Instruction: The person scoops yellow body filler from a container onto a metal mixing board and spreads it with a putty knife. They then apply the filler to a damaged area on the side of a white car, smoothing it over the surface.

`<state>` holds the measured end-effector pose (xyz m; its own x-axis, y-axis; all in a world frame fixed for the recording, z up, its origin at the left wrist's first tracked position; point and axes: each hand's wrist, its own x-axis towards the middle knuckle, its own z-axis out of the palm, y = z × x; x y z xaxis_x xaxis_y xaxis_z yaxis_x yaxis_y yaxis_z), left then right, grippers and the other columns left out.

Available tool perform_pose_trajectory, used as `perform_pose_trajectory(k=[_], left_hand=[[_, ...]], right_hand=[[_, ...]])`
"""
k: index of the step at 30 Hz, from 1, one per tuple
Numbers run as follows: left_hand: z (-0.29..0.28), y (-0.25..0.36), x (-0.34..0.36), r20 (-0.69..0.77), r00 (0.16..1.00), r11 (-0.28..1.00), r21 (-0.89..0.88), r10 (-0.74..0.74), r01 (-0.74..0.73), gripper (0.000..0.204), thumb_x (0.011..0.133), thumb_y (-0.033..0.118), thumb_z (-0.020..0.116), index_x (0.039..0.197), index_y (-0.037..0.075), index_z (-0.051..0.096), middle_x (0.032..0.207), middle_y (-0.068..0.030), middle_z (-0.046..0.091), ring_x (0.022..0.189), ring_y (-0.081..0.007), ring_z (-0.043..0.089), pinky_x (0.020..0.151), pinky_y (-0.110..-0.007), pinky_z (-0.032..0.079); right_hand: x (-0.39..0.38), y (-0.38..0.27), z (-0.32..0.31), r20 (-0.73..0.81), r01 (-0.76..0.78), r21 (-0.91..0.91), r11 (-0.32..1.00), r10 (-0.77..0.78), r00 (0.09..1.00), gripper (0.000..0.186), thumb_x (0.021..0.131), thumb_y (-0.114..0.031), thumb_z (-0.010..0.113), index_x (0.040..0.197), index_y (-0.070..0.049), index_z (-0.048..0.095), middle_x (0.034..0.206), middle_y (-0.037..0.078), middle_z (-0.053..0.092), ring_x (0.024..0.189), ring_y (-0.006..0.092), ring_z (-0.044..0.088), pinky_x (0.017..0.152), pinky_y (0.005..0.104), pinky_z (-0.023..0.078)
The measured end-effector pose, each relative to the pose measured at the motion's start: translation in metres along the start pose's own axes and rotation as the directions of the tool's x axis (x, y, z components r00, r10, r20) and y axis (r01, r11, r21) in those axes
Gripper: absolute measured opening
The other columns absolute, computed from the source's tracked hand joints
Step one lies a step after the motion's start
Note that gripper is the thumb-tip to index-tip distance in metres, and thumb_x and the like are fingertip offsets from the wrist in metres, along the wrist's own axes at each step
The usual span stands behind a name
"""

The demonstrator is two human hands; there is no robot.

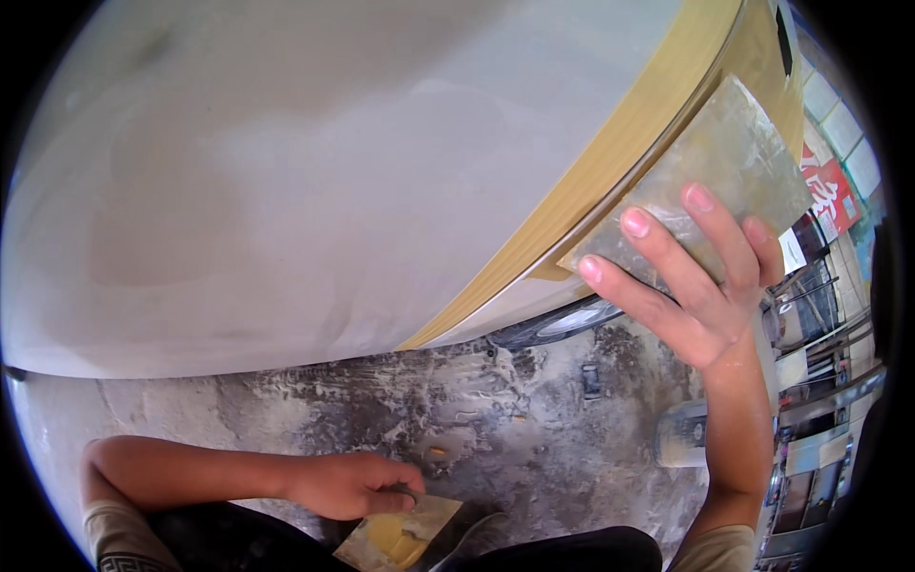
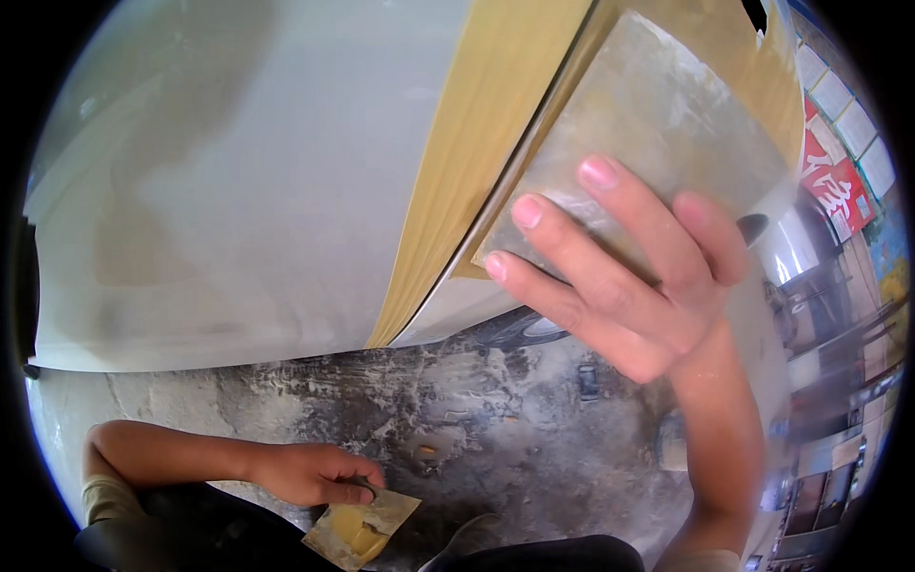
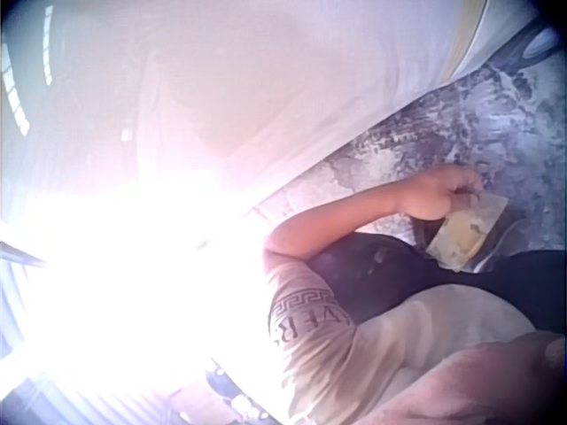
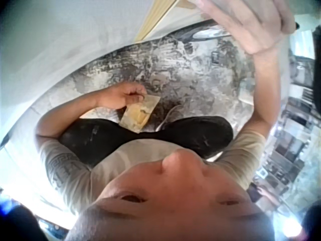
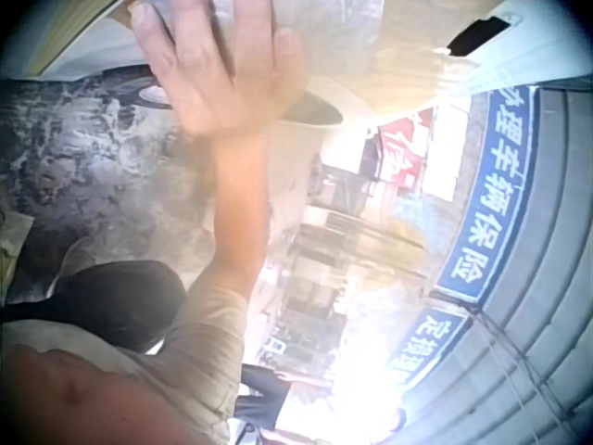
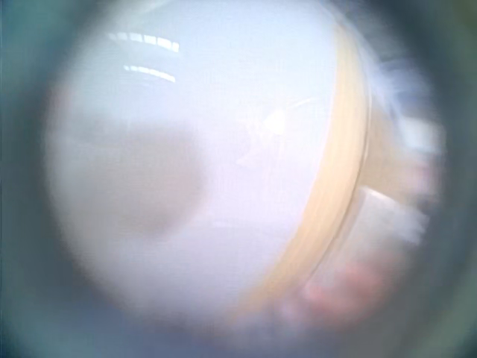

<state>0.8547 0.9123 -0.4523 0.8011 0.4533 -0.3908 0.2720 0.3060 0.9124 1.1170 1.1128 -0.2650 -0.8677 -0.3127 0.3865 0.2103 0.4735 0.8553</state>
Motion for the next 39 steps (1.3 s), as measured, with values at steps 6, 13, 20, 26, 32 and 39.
perform_pose_trajectory(k=[6, 13, 20, 26, 32, 39], left_hand=[[0.001, -0.001, 0.0, 0.012, 1.0, 1.0, -0.008, -0.011, 0.011, 0.028, 0.106, 0.029, 0.049, 0.117, 0.005, 0.055, 0.088, -0.0119, 0.058, 0.083, -0.0218, 0.054, 0.078, -0.037, 0.044], [0.005, -0.007, 0.004, -0.02, 0.998, 0.998, -0.008, 0.063, -0.063, 0.024, 0.106, 0.027, 0.051, 0.12, 0.008, 0.056, 0.074, 0.001, 0.051, 0.07, -0.0084, 0.044, 0.064, -0.029, 0.038], [0.0, -0.001, 0.005, 0.039, 0.999, 0.999, 0.018, -0.029, 0.029, 0.028, 0.106, 0.031, 0.047, 0.116, 0.006, 0.053, 0.09, -0.0135, 0.057, 0.084, -0.0247, 0.055, 0.079, -0.039, 0.045], [-0.001, -0.002, 0.007, 0.028, 1.0, 1.0, 0.017, -0.01, 0.01, 0.028, 0.106, 0.031, 0.048, 0.117, 0.006, 0.053, 0.091, -0.0141, 0.059, 0.085, -0.0264, 0.056, 0.08, -0.04, 0.045], [0.001, 0.0, 0.009, 0.038, 0.999, 0.999, 0.014, -0.03, 0.03, 0.028, 0.106, 0.031, 0.048, 0.118, 0.006, 0.053, 0.09, -0.0138, 0.058, 0.085, -0.0241, 0.055, 0.079, -0.039, 0.044], [0.006, -0.002, 0.01, 0.046, 0.998, 0.999, 0.028, -0.031, 0.029, 0.028, 0.106, 0.031, 0.049, 0.117, 0.007, 0.054, 0.085, -0.0125, 0.057, 0.081, -0.0226, 0.054, 0.075, -0.039, 0.044]], right_hand=[[0.0, 0.002, 0.005, -0.016, 0.003, -0.001, 1.0, -0.003, 1.0, 0.033, 0.084, -0.032, 0.074, 0.114, -0.046, 0.07, 0.13, -0.012, 0.061, 0.125, 0.0209, 0.055, 0.118, 0.0379, 0.025], [-0.001, 0.002, 0.008, -0.031, -0.001, -0.018, 1.0, 0.0, 1.0, 0.034, 0.083, -0.034, 0.076, 0.114, -0.048, 0.069, 0.131, -0.014, 0.06, 0.125, 0.0202, 0.055, 0.119, 0.0384, 0.024], [-0.001, 0.005, 0.015, -0.075, 0.005, -0.004, 1.0, -0.005, 0.997, 0.034, 0.082, -0.032, 0.078, 0.111, -0.047, 0.071, 0.131, -0.013, 0.06, 0.126, 0.0207, 0.055, 0.118, 0.0384, 0.025], [-0.023, 0.004, 0.013, -0.04, -0.037, 0.023, 0.999, 0.037, 0.999, 0.033, 0.082, -0.025, 0.077, 0.108, -0.044, 0.072, 0.132, -0.011, 0.06, 0.126, 0.0226, 0.055, 0.118, 0.039, 0.026], [-0.037, 0.003, -0.007, 0.076, -0.07, -0.011, 0.997, 0.071, 0.995, 0.031, 0.082, -0.022, 0.076, 0.106, -0.041, 0.074, 0.128, -0.008, 0.063, 0.126, 0.0245, 0.055, 0.114, 0.0394, 0.028], [-0.004, 0.012, -0.021, 0.036, -0.081, 0.019, 0.997, 0.08, 0.996, 0.029, 0.079, -0.024, 0.077, 0.101, -0.042, 0.075, 0.125, -0.005, 0.065, 0.12, 0.0229, 0.058, 0.114, 0.0393, 0.028]])
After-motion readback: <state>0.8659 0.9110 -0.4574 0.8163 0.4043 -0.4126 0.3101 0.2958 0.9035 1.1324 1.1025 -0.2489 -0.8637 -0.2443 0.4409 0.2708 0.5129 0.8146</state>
